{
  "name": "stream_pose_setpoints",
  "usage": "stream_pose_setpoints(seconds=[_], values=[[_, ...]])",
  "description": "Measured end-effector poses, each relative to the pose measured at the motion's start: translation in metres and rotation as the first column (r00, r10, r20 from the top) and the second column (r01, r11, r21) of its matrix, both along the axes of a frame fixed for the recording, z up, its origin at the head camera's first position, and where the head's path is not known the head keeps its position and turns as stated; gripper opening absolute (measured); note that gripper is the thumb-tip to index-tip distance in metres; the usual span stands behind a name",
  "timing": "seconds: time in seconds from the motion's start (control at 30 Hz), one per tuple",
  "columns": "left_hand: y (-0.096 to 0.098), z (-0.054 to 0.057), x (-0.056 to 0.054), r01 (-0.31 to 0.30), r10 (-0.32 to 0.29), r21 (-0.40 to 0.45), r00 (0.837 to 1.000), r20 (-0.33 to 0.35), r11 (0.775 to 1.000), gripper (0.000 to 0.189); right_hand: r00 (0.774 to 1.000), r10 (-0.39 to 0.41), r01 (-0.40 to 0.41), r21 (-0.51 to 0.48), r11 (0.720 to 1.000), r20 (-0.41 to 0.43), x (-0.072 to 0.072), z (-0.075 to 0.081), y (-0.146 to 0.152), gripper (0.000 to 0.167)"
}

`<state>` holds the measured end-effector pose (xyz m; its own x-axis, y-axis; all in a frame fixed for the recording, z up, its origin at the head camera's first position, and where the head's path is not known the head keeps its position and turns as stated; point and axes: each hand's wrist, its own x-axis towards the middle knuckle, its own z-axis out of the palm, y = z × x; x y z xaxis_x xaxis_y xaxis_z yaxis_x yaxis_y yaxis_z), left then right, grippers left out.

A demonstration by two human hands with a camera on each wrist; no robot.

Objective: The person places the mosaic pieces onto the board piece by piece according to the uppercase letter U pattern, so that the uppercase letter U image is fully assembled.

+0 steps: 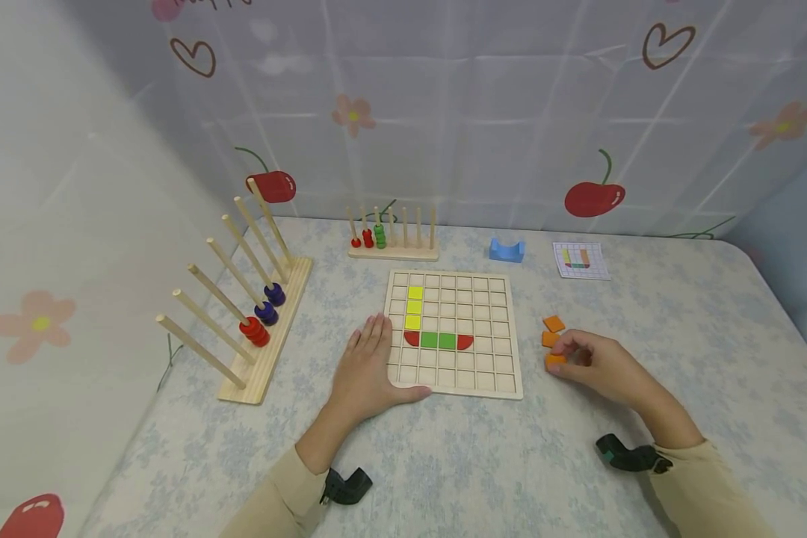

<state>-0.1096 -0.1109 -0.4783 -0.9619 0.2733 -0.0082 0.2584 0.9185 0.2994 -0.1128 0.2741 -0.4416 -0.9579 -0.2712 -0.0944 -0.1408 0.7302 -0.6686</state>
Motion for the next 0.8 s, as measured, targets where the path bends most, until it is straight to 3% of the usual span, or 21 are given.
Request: stream_pose_setpoints(seconds=[0.23,0.6,0.8], values=[[0.0,0.001,0.0,0.0,0.0,-0.008,1.0,-0.005,1.0,0.135,0.999,0.004,-0.007,-0.082,0.997,-0.036,-0.014,0.004,-0.017,0.018],[0.0,-0.001,0.0,0.007,-0.006,0.023,1.0,-0.03,1.0,0.134,0.999,0.041,-0.039,-0.167,0.985,0.009,-0.044,0.005,-0.068,0.015],[0.0,0.001,0.0,-0.003,0.003,0.021,1.0,-0.01,1.0,0.135,0.999,0.03,-0.026,-0.178,0.984,0.019,-0.054,0.005,-0.092,0.016]])
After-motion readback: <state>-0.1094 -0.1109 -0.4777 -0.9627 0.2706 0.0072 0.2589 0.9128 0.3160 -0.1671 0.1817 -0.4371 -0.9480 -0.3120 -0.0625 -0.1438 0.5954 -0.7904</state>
